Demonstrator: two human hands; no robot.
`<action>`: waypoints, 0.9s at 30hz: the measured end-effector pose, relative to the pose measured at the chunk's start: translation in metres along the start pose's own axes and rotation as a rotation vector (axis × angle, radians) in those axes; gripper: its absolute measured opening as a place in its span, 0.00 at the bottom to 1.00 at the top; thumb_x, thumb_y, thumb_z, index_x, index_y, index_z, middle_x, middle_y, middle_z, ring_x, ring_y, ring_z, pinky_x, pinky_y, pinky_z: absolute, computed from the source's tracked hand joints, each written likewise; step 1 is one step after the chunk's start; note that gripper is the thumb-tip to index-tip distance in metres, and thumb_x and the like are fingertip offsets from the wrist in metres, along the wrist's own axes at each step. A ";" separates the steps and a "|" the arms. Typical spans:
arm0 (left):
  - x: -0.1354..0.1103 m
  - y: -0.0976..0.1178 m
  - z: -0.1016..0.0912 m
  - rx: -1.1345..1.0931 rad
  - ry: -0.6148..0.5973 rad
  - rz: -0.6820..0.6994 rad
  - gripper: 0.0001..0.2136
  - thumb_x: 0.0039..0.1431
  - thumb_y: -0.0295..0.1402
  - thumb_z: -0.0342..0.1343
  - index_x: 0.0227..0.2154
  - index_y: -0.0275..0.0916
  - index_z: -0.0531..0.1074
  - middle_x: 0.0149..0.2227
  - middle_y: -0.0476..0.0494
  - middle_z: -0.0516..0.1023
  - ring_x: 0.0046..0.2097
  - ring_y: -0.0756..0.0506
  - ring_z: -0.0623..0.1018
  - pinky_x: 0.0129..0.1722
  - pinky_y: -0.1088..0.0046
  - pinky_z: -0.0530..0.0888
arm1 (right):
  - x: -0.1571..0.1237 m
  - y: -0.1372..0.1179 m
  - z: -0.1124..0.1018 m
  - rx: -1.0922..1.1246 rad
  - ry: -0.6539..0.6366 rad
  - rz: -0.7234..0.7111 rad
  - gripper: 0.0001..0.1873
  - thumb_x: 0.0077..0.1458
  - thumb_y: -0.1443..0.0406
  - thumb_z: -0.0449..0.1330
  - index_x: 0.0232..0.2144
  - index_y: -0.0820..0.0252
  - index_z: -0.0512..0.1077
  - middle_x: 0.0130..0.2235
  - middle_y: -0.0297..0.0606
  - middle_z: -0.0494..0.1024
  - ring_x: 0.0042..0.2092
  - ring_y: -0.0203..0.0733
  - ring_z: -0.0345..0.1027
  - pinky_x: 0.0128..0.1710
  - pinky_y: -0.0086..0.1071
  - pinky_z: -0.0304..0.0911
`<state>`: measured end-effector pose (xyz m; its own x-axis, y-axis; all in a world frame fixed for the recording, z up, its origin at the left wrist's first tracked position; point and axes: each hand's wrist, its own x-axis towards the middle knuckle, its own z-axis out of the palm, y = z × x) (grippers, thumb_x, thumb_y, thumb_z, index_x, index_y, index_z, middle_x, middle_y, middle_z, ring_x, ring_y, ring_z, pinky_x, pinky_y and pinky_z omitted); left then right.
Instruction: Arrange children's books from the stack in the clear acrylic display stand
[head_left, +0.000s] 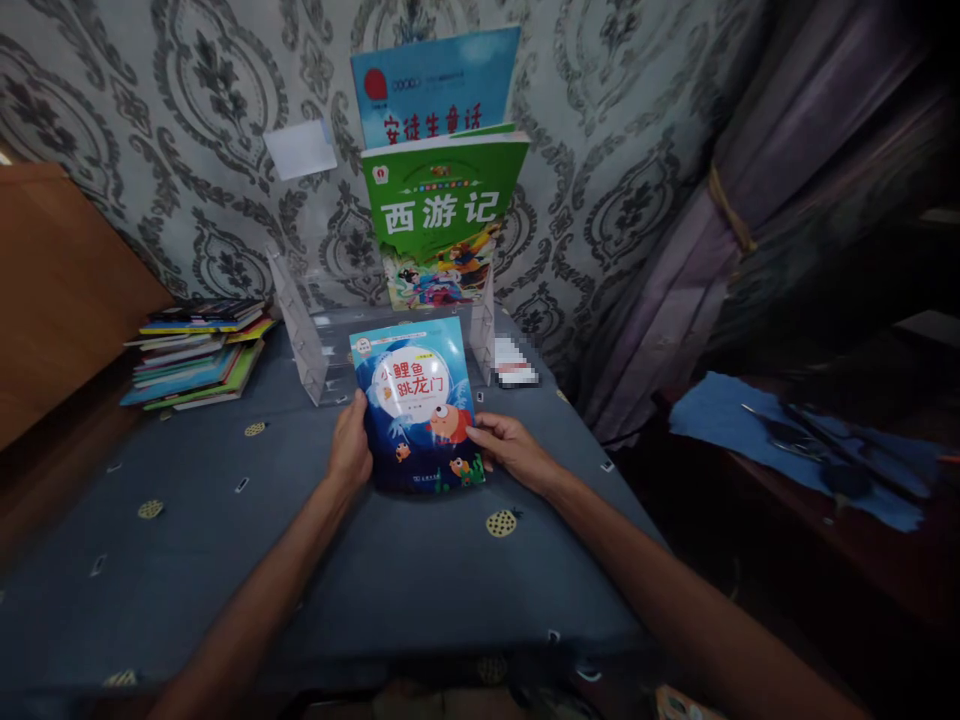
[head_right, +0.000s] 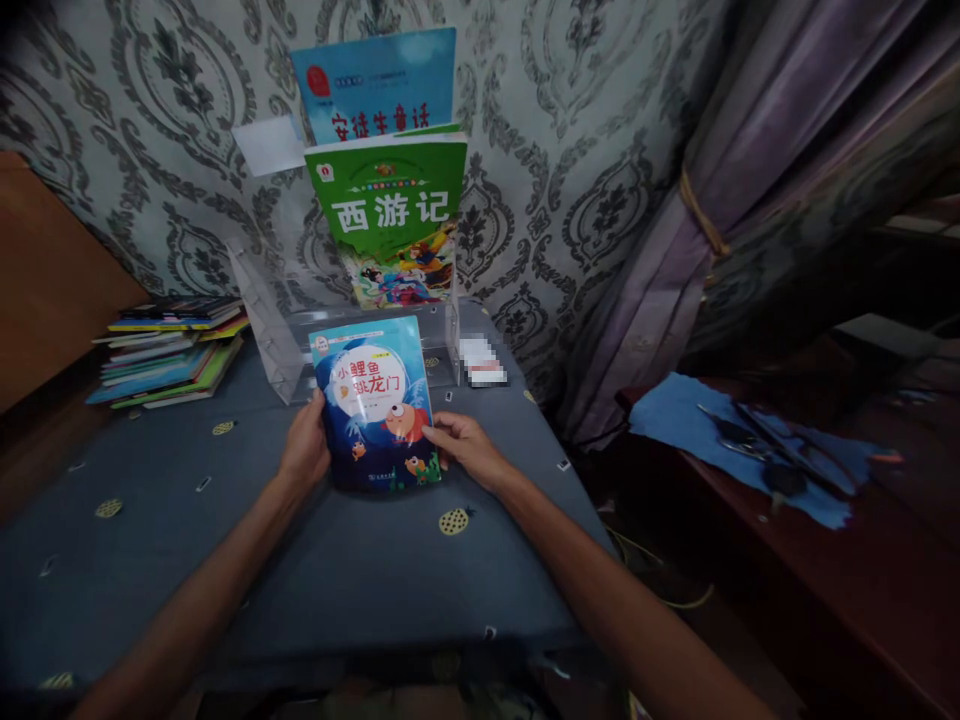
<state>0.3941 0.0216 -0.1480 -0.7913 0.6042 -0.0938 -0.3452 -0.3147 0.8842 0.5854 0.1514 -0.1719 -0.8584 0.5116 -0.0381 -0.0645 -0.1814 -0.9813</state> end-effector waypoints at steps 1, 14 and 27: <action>0.000 0.000 0.000 -0.003 0.013 0.005 0.15 0.61 0.45 0.61 0.38 0.38 0.79 0.42 0.42 0.84 0.47 0.44 0.82 0.52 0.66 0.77 | 0.000 0.000 0.000 -0.003 0.001 0.002 0.24 0.46 0.47 0.70 0.36 0.60 0.78 0.30 0.32 0.77 0.22 0.28 0.62 0.19 0.25 0.57; -0.003 0.005 0.001 -0.052 0.006 -0.005 0.13 0.61 0.44 0.61 0.34 0.38 0.80 0.37 0.42 0.85 0.47 0.41 0.83 0.52 0.62 0.79 | 0.000 0.001 -0.001 -0.041 -0.032 -0.008 0.24 0.49 0.48 0.69 0.39 0.60 0.78 0.31 0.33 0.77 0.24 0.29 0.63 0.20 0.25 0.59; 0.006 0.000 -0.003 -0.051 0.024 -0.058 0.12 0.63 0.41 0.60 0.39 0.38 0.80 0.41 0.43 0.85 0.46 0.44 0.82 0.50 0.68 0.77 | 0.000 0.004 0.002 0.041 -0.003 0.008 0.26 0.47 0.46 0.70 0.39 0.60 0.79 0.29 0.31 0.76 0.22 0.28 0.59 0.18 0.24 0.53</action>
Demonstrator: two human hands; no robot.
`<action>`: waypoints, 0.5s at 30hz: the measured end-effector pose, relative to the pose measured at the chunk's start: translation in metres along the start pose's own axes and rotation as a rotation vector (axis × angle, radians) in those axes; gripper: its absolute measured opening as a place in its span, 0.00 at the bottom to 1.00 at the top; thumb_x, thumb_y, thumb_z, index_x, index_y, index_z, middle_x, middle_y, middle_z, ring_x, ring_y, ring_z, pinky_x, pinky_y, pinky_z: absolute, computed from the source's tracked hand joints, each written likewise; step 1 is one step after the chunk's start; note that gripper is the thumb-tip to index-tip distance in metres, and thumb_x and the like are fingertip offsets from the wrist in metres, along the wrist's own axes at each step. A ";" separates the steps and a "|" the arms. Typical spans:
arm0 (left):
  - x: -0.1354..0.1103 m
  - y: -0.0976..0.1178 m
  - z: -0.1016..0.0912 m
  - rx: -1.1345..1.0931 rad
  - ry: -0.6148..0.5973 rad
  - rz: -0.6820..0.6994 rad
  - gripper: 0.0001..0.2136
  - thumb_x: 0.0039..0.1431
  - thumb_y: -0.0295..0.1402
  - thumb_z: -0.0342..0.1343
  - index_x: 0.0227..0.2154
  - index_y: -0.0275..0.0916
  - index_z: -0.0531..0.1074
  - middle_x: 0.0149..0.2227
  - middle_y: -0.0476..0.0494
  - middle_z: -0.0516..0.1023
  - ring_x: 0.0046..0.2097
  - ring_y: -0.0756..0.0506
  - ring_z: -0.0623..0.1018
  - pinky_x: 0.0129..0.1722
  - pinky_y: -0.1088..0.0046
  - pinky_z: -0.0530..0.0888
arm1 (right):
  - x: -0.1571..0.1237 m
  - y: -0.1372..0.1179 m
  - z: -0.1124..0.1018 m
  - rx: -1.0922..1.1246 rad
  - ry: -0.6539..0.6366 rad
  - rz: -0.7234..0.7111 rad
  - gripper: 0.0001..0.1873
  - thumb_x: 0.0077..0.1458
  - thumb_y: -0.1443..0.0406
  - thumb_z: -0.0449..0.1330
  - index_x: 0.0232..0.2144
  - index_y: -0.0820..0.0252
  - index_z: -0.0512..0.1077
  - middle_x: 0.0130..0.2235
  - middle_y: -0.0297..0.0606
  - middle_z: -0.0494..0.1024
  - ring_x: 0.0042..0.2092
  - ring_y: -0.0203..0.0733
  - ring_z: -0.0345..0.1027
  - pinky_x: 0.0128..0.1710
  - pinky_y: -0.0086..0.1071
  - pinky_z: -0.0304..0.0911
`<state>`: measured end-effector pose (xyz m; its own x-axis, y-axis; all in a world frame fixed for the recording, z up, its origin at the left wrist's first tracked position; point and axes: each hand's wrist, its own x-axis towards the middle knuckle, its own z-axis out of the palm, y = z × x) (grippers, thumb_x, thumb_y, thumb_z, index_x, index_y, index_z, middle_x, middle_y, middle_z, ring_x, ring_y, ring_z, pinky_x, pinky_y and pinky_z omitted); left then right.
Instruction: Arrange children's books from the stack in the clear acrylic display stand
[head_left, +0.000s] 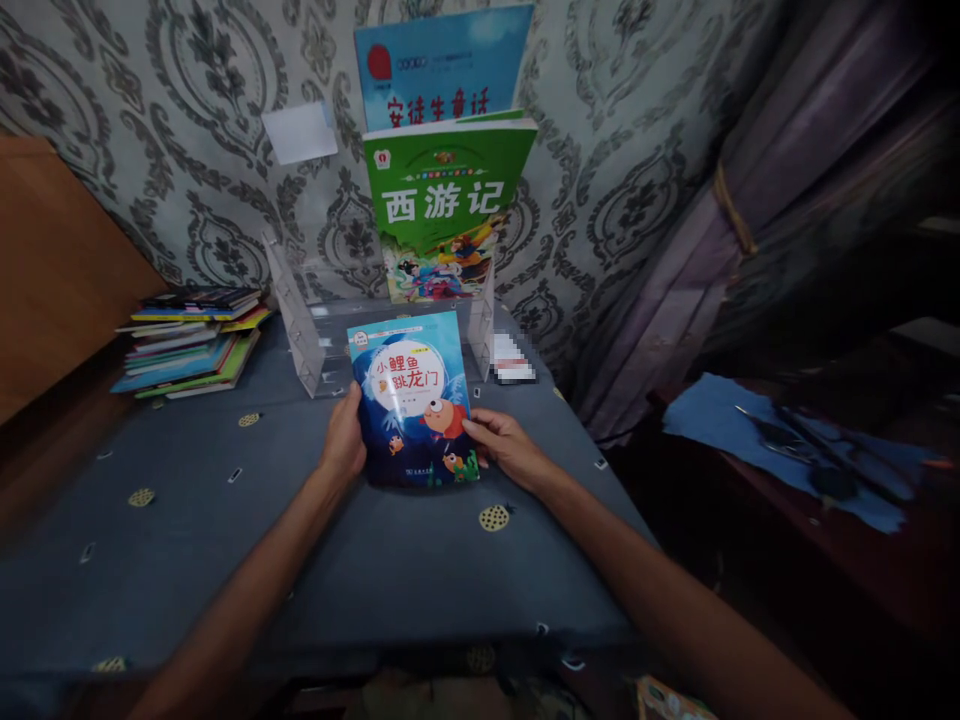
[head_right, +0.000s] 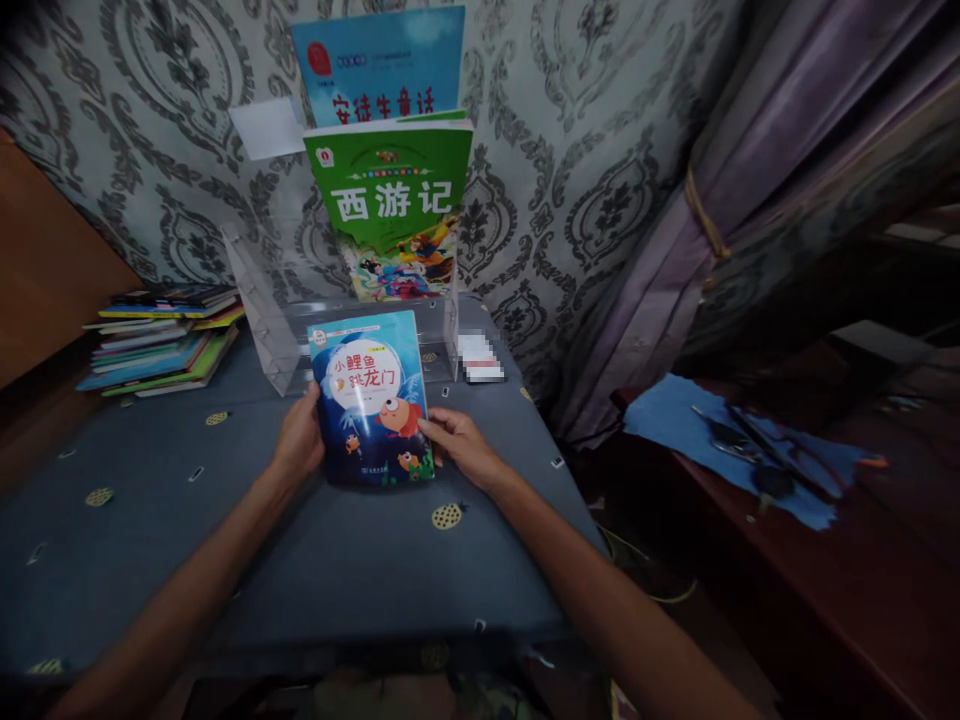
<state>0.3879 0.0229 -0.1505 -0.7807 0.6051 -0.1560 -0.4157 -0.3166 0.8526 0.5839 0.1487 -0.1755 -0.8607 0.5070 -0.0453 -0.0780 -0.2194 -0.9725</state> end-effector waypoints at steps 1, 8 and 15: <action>0.000 0.000 0.000 0.011 0.016 0.014 0.11 0.63 0.41 0.59 0.38 0.38 0.80 0.40 0.44 0.85 0.45 0.45 0.82 0.50 0.69 0.77 | 0.000 0.000 0.000 -0.005 0.013 -0.009 0.26 0.47 0.46 0.70 0.39 0.60 0.79 0.29 0.32 0.76 0.22 0.28 0.59 0.18 0.24 0.53; -0.008 0.004 0.006 0.002 0.047 0.028 0.10 0.63 0.39 0.60 0.33 0.37 0.80 0.37 0.42 0.85 0.46 0.43 0.83 0.51 0.67 0.77 | 0.002 0.002 -0.003 -0.042 0.032 -0.037 0.26 0.50 0.46 0.68 0.41 0.59 0.79 0.28 0.32 0.74 0.23 0.29 0.58 0.19 0.25 0.53; -0.012 0.005 0.008 0.011 0.008 0.049 0.14 0.63 0.44 0.59 0.35 0.38 0.80 0.39 0.40 0.85 0.51 0.40 0.81 0.54 0.61 0.77 | 0.001 0.003 -0.002 -0.068 0.054 -0.035 0.26 0.50 0.47 0.67 0.43 0.59 0.79 0.29 0.34 0.75 0.23 0.30 0.57 0.19 0.25 0.53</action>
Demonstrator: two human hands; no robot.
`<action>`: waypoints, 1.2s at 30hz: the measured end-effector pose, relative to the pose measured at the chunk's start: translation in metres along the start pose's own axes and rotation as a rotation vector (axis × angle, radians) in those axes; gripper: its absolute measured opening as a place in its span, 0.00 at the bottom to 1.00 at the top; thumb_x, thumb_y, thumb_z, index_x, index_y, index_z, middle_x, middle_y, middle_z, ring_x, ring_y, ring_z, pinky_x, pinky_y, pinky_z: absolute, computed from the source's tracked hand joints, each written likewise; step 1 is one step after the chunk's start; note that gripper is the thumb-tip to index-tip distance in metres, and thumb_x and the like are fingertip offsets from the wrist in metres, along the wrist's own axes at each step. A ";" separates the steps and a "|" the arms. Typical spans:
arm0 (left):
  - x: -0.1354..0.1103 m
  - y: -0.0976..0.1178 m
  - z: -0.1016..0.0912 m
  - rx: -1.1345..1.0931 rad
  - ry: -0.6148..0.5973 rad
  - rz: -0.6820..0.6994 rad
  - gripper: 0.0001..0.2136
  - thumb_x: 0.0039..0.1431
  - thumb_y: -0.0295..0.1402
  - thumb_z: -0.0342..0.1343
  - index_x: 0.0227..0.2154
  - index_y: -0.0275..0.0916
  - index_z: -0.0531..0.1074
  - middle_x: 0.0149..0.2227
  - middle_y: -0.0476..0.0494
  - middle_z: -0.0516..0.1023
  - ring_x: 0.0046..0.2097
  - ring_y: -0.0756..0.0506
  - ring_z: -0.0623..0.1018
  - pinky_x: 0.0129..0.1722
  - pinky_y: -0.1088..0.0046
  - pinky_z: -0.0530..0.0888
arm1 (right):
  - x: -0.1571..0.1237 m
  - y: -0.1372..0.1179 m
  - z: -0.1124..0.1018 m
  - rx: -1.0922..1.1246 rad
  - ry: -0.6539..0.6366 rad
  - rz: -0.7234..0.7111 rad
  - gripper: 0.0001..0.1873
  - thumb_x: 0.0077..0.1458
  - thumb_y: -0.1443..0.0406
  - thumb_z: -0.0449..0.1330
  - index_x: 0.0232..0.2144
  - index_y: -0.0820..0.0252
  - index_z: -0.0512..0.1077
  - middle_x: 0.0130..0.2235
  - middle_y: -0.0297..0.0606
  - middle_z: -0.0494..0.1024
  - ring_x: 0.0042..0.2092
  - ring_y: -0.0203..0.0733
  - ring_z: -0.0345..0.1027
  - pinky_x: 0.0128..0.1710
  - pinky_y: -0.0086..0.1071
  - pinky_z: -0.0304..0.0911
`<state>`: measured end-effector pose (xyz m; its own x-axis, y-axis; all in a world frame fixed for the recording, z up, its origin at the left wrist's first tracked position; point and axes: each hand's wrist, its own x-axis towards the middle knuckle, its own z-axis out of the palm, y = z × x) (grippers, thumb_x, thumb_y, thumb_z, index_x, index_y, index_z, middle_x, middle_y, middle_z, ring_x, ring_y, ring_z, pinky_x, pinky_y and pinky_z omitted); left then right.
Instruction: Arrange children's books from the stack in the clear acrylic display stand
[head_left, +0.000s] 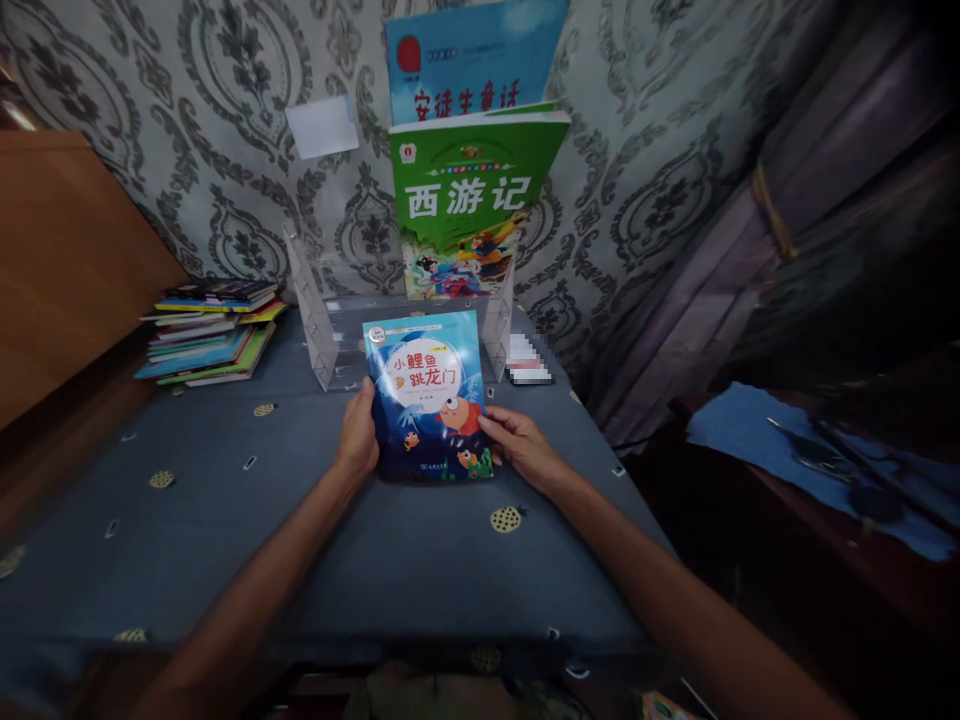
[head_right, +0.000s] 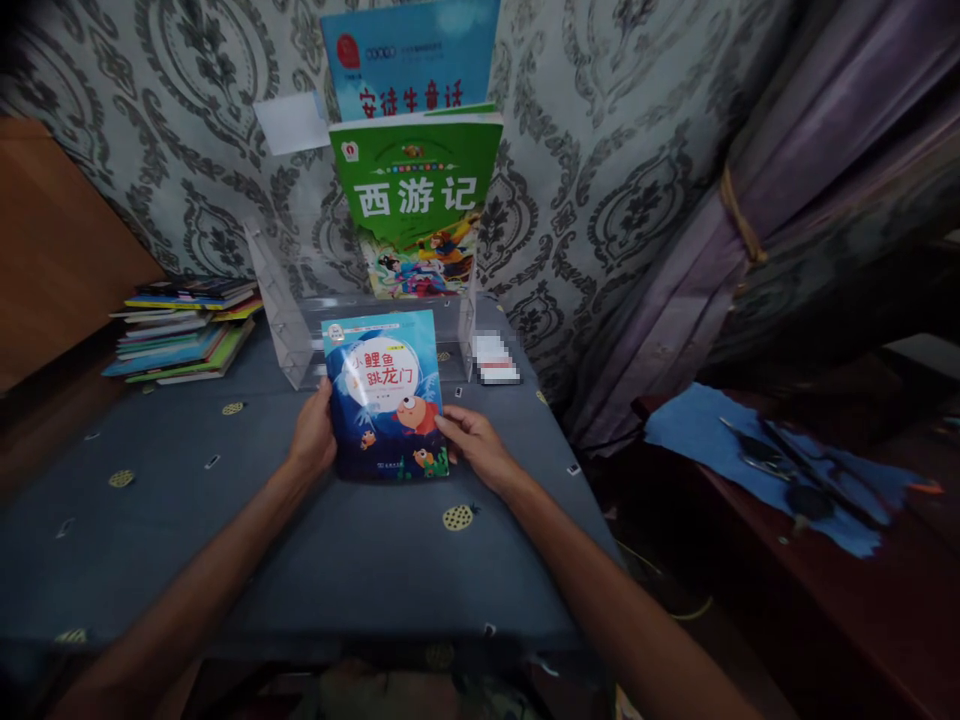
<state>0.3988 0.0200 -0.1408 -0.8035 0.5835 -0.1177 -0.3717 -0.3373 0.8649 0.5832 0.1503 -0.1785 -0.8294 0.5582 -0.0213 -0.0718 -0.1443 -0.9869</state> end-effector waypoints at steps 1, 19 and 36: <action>0.000 0.000 0.000 0.004 -0.004 0.003 0.14 0.62 0.45 0.59 0.35 0.38 0.80 0.39 0.41 0.85 0.51 0.40 0.81 0.54 0.61 0.77 | 0.000 0.000 0.000 -0.003 -0.002 0.003 0.26 0.50 0.46 0.67 0.43 0.59 0.80 0.29 0.34 0.75 0.23 0.30 0.58 0.19 0.26 0.53; -0.003 -0.002 -0.003 -0.012 -0.022 0.024 0.15 0.61 0.46 0.60 0.35 0.38 0.79 0.40 0.39 0.85 0.54 0.37 0.79 0.57 0.57 0.75 | -0.002 -0.004 0.002 -0.015 -0.012 0.017 0.27 0.49 0.45 0.67 0.41 0.59 0.79 0.27 0.32 0.73 0.25 0.31 0.57 0.21 0.26 0.53; 0.012 -0.014 -0.014 0.075 0.104 -0.192 0.07 0.62 0.34 0.60 0.34 0.36 0.78 0.36 0.41 0.85 0.40 0.43 0.84 0.48 0.63 0.80 | -0.002 -0.003 0.002 0.005 -0.025 0.055 0.27 0.46 0.44 0.69 0.35 0.61 0.78 0.25 0.29 0.71 0.20 0.27 0.55 0.16 0.25 0.50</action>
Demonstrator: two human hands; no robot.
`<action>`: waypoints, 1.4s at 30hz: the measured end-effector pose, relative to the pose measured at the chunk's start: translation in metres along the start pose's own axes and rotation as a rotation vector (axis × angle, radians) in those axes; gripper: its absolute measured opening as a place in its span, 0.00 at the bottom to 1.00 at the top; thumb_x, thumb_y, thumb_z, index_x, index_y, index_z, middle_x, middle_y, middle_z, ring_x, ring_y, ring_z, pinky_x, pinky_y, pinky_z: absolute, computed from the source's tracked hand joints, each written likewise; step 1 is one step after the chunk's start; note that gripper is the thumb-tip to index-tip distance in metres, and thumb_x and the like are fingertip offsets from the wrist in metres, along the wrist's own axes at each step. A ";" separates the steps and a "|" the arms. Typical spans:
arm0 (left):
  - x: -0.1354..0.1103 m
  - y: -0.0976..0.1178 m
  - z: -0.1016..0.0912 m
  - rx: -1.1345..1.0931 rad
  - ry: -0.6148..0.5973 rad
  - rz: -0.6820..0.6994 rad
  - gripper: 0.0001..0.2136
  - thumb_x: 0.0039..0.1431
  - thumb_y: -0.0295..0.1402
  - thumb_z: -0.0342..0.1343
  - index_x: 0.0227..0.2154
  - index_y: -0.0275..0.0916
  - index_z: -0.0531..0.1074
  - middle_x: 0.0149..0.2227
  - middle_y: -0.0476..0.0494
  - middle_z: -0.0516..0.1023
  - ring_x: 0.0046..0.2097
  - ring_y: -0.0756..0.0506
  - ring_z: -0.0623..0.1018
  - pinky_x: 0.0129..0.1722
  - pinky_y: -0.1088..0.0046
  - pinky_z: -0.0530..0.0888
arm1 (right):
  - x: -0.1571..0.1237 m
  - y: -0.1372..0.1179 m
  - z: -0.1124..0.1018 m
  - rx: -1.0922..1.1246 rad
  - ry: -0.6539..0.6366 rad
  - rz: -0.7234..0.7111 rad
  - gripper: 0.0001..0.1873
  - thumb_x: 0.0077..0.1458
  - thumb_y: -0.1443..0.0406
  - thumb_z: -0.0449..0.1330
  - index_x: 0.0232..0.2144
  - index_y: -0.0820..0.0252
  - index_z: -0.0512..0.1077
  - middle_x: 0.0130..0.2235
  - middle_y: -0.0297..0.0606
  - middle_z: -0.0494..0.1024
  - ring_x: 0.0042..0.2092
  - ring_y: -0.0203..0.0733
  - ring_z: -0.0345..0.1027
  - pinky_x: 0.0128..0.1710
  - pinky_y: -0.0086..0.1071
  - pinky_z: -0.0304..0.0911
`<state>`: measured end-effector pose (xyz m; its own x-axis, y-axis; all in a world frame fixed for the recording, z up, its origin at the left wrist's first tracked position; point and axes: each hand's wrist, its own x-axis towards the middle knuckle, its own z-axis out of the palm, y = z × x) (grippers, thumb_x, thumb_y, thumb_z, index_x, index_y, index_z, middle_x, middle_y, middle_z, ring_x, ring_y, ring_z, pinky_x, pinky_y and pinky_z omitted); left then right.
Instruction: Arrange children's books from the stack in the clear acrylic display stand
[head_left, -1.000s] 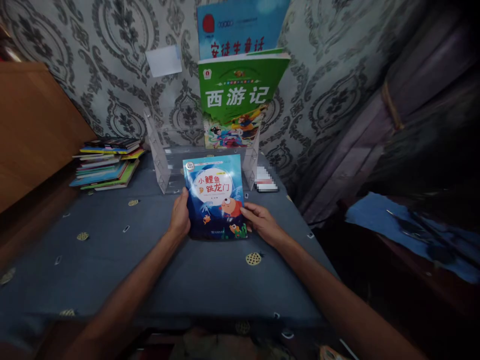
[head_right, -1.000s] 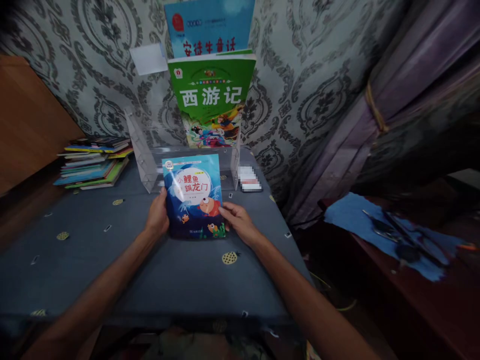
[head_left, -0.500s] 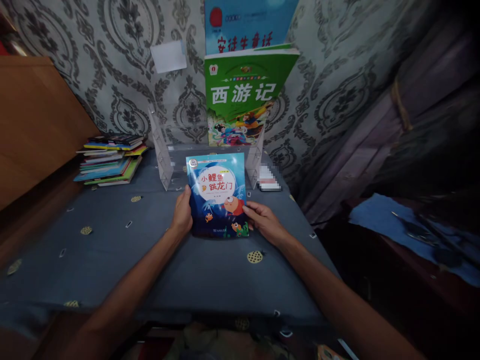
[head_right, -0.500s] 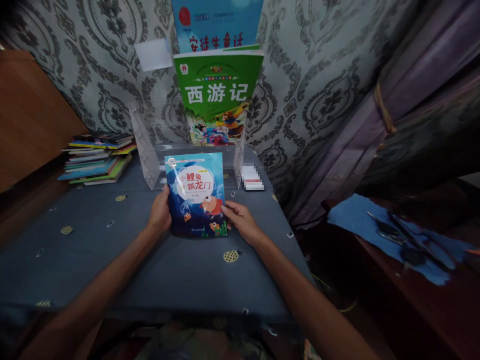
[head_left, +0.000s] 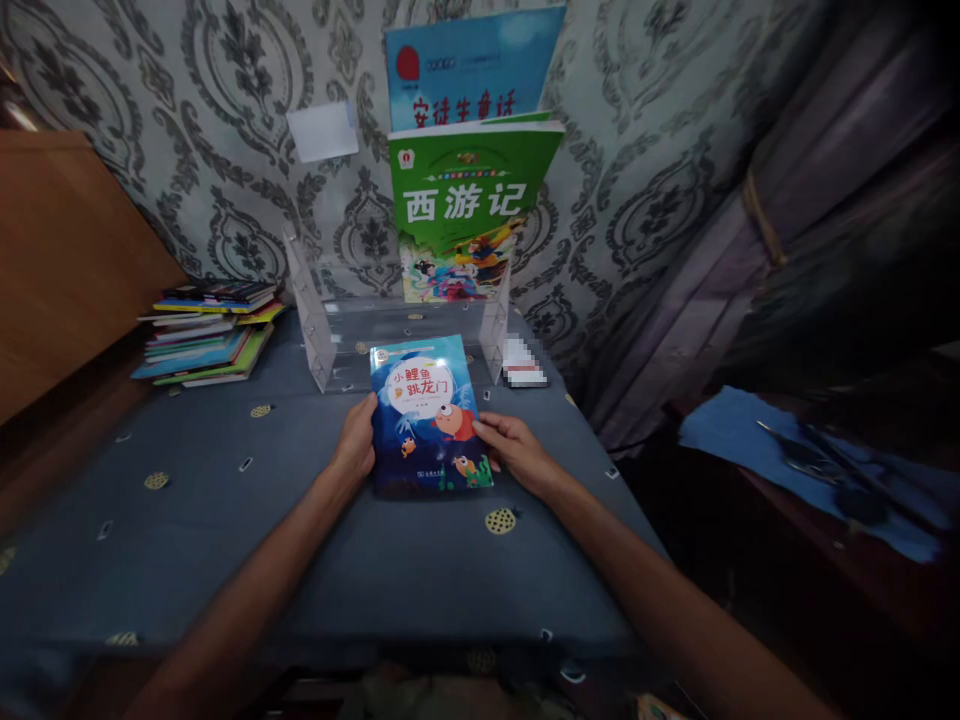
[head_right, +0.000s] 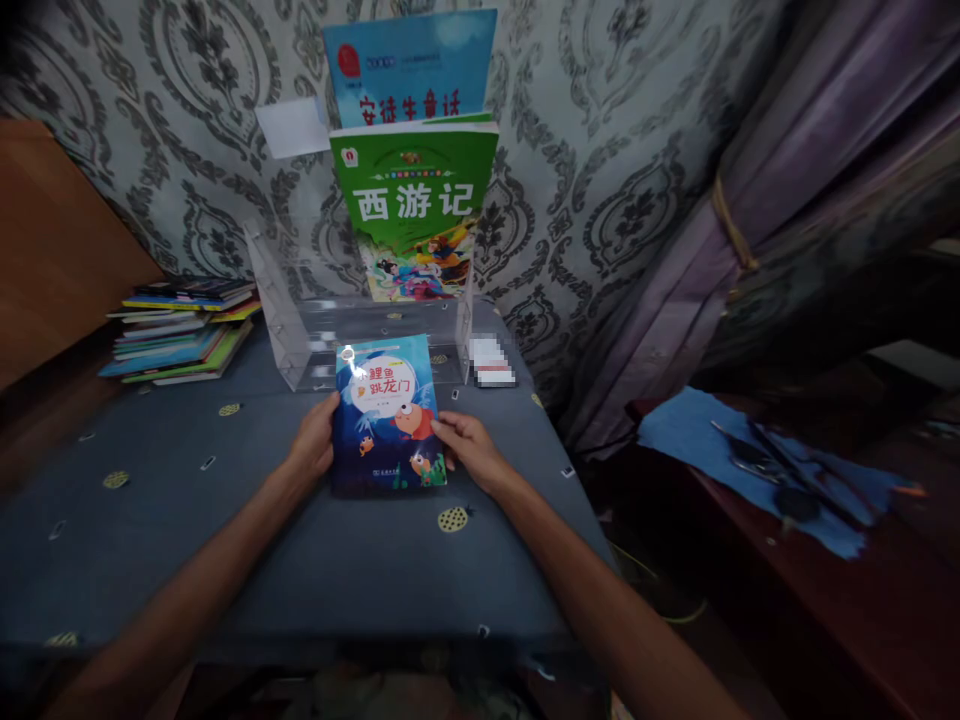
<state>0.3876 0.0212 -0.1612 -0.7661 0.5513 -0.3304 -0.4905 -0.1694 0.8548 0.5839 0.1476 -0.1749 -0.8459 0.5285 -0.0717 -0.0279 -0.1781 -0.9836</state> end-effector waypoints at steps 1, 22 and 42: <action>0.001 0.000 0.000 -0.002 -0.001 -0.008 0.07 0.62 0.33 0.60 0.33 0.35 0.79 0.35 0.41 0.85 0.39 0.43 0.84 0.47 0.64 0.80 | 0.000 0.000 0.000 -0.004 -0.001 -0.001 0.27 0.46 0.44 0.69 0.35 0.61 0.78 0.25 0.29 0.71 0.20 0.27 0.54 0.16 0.25 0.50; 0.014 0.004 -0.001 0.223 -0.017 0.117 0.10 0.54 0.37 0.64 0.36 0.38 0.75 0.33 0.46 0.81 0.35 0.46 0.81 0.43 0.69 0.78 | 0.009 0.002 -0.002 0.008 -0.013 0.014 0.24 0.45 0.47 0.70 0.32 0.61 0.76 0.27 0.31 0.74 0.23 0.29 0.59 0.18 0.24 0.55; -0.085 -0.028 0.054 1.064 -0.180 0.592 0.44 0.43 0.44 0.72 0.63 0.39 0.61 0.70 0.24 0.55 0.72 0.20 0.41 0.65 0.34 0.48 | 0.005 -0.006 -0.007 0.303 -0.103 0.076 0.21 0.61 0.52 0.61 0.48 0.59 0.76 0.28 0.34 0.76 0.27 0.33 0.68 0.23 0.24 0.63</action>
<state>0.4884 0.0233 -0.1354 -0.6455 0.7353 0.2066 0.5605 0.2723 0.7822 0.5834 0.1567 -0.1709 -0.9006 0.4203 -0.1106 -0.1069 -0.4609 -0.8810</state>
